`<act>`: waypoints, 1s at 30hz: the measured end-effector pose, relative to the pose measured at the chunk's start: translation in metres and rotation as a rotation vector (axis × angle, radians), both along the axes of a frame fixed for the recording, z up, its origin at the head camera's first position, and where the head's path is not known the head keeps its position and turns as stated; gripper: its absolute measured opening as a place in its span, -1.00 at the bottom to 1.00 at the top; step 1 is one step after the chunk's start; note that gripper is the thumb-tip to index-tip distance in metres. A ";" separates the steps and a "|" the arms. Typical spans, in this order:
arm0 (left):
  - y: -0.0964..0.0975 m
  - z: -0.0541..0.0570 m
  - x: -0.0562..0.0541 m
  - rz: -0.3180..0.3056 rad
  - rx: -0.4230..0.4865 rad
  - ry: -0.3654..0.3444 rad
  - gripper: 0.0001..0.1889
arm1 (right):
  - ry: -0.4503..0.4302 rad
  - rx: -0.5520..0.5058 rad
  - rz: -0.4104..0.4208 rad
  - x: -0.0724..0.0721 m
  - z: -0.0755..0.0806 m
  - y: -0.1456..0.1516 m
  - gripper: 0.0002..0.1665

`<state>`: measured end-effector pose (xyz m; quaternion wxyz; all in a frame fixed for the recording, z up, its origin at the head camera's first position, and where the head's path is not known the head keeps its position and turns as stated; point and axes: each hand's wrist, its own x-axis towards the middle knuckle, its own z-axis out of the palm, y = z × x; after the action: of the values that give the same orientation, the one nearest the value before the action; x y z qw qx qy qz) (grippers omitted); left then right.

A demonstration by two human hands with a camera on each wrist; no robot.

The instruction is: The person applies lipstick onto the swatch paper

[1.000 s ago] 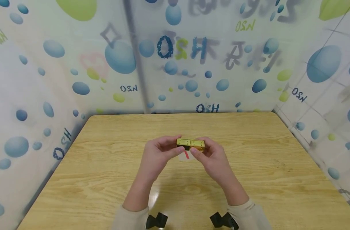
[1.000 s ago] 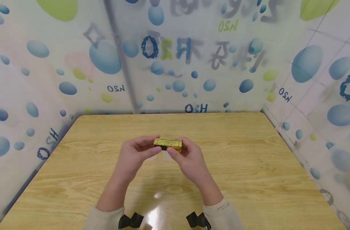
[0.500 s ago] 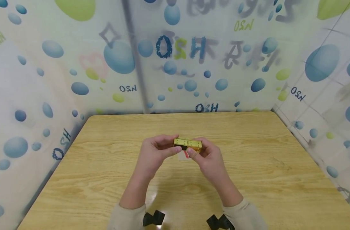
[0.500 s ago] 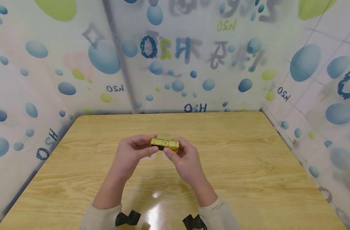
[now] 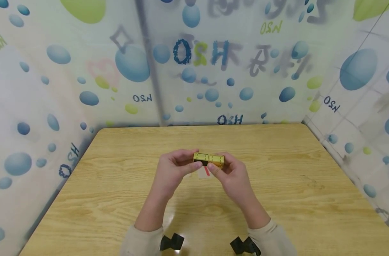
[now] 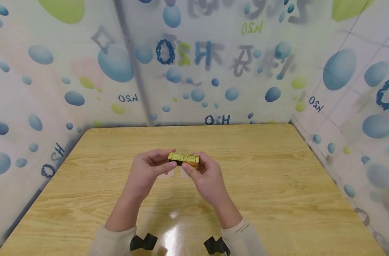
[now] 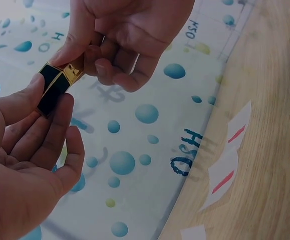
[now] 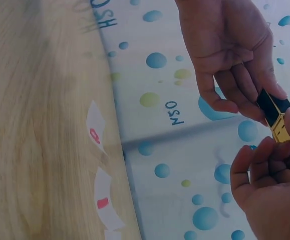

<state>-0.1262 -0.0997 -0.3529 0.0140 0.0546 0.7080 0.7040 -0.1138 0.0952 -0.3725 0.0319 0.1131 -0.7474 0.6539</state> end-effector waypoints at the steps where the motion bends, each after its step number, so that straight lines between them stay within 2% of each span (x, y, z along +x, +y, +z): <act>1: 0.000 0.000 0.000 0.004 -0.009 0.001 -0.63 | 0.003 0.004 0.009 0.000 0.001 0.000 -0.72; 5: 0.001 -0.001 0.000 0.007 -0.037 0.008 -0.64 | 0.016 0.060 0.033 -0.003 0.002 0.004 -0.70; 11: 0.002 -0.003 0.000 -0.026 -0.057 0.009 -0.62 | 0.033 0.197 0.034 -0.008 0.001 0.009 -0.73; 16: 0.004 -0.003 0.000 -0.043 -0.049 0.018 -0.58 | 0.088 0.286 0.055 -0.010 -0.001 0.010 -0.75; 22: 0.008 -0.003 0.001 -0.040 -0.053 0.050 -0.57 | 0.138 0.305 0.082 -0.010 -0.004 0.008 -0.76; 30: 0.010 -0.004 0.000 -0.068 -0.090 0.103 -0.54 | 0.194 0.347 0.058 -0.010 -0.004 0.010 -0.80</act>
<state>-0.1262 -0.0894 -0.3573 0.0040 0.1141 0.7363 0.6669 -0.1237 0.1048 -0.3769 0.0648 0.2009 -0.8388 0.5019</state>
